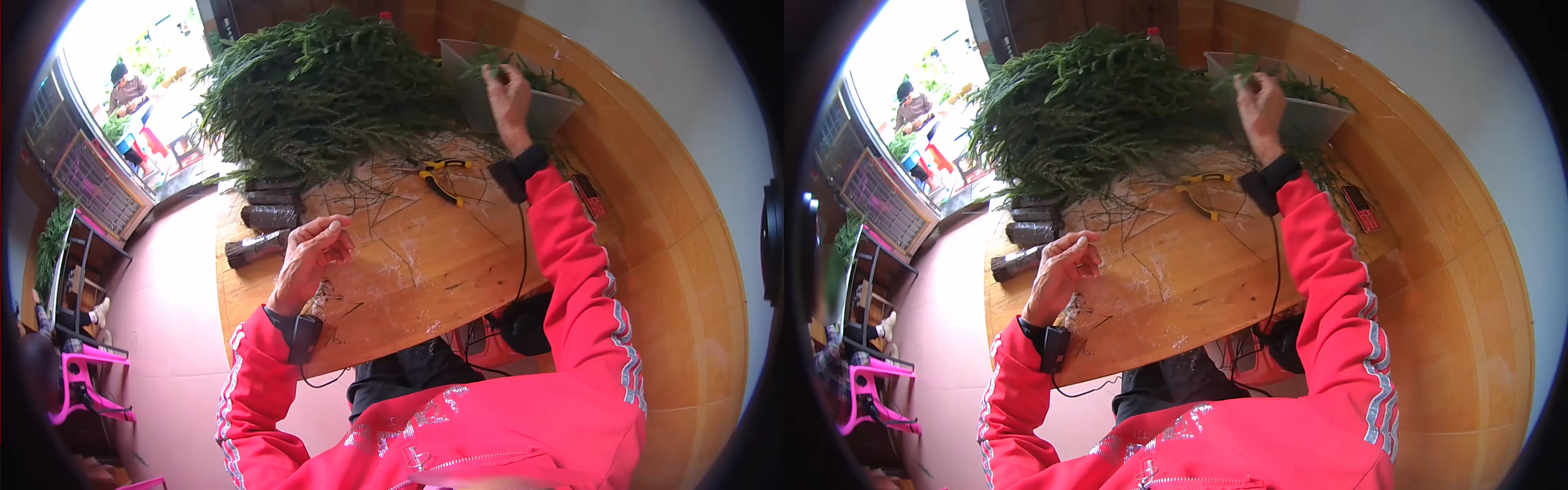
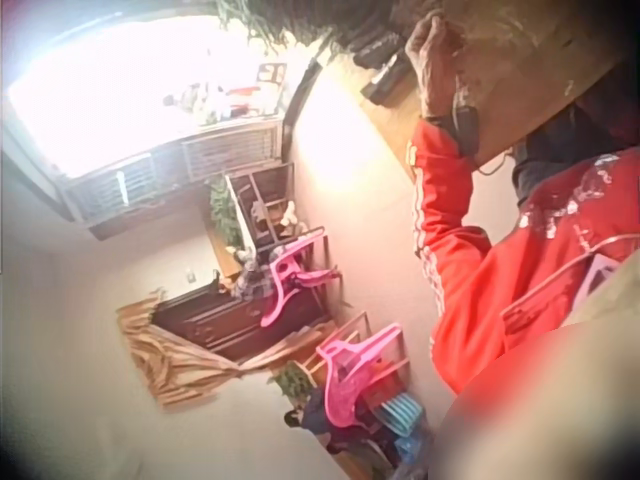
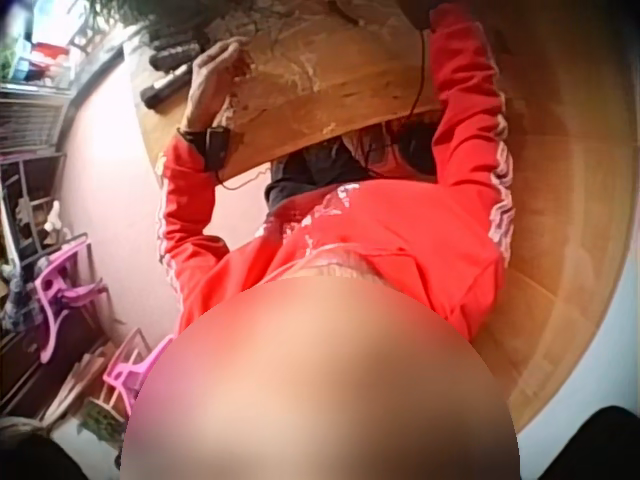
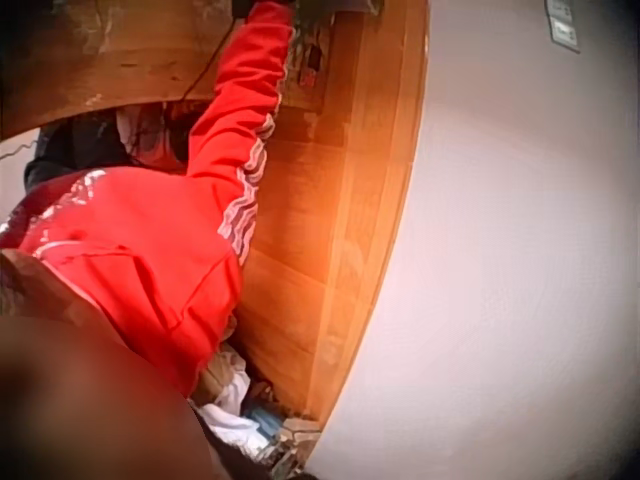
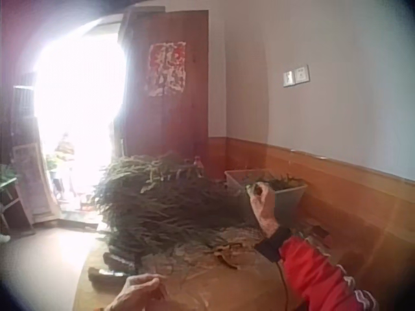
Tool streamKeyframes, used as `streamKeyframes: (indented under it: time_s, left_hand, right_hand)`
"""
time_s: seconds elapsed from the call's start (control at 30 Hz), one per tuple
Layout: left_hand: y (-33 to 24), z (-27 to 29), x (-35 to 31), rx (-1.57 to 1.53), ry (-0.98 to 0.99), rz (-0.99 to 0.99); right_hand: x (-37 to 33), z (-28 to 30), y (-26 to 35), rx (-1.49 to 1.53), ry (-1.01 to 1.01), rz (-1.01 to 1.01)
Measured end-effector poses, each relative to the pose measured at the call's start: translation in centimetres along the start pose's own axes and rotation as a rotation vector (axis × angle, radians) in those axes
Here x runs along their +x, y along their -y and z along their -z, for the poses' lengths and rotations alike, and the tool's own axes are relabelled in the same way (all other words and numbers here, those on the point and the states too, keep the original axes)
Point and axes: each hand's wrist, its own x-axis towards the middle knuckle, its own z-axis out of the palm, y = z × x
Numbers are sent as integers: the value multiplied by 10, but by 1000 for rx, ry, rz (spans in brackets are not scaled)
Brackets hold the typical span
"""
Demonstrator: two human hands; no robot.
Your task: Trimming and arranging small green plant stems on a wooden table.
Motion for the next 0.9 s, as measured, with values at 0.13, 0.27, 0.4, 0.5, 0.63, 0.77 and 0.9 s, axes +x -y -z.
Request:
streamKeyframes:
  time_s: [0.13, 0.27, 0.4, 0.5, 0.63, 0.77, 0.9]
  left_hand:
    - [-4, -8, -2, 41, -93, 50]
    - [-3, -2, 9, 42, -59, 16]
    - [1, 9, 6, 21, -35, 15]
    - [0, 0, 7, 13, -22, 15]
    - [-3, 1, 6, 82, -73, -44]
    - [-2, 3, 3, 28, -45, -31]
    - [-3, -5, 6, 15, -44, -29]
  right_hand:
    - [43, 18, -72, -497, 80, 162]
    - [69, 24, -120, -451, 114, 382]
    - [52, 6, -111, -510, 306, 324]
    - [37, 8, -97, -468, 320, 294]
    - [-5, -18, -9, -274, 204, 455]
    - [-51, -51, 60, 11, 564, 443]
    - [-84, -81, 66, 190, 595, 353]
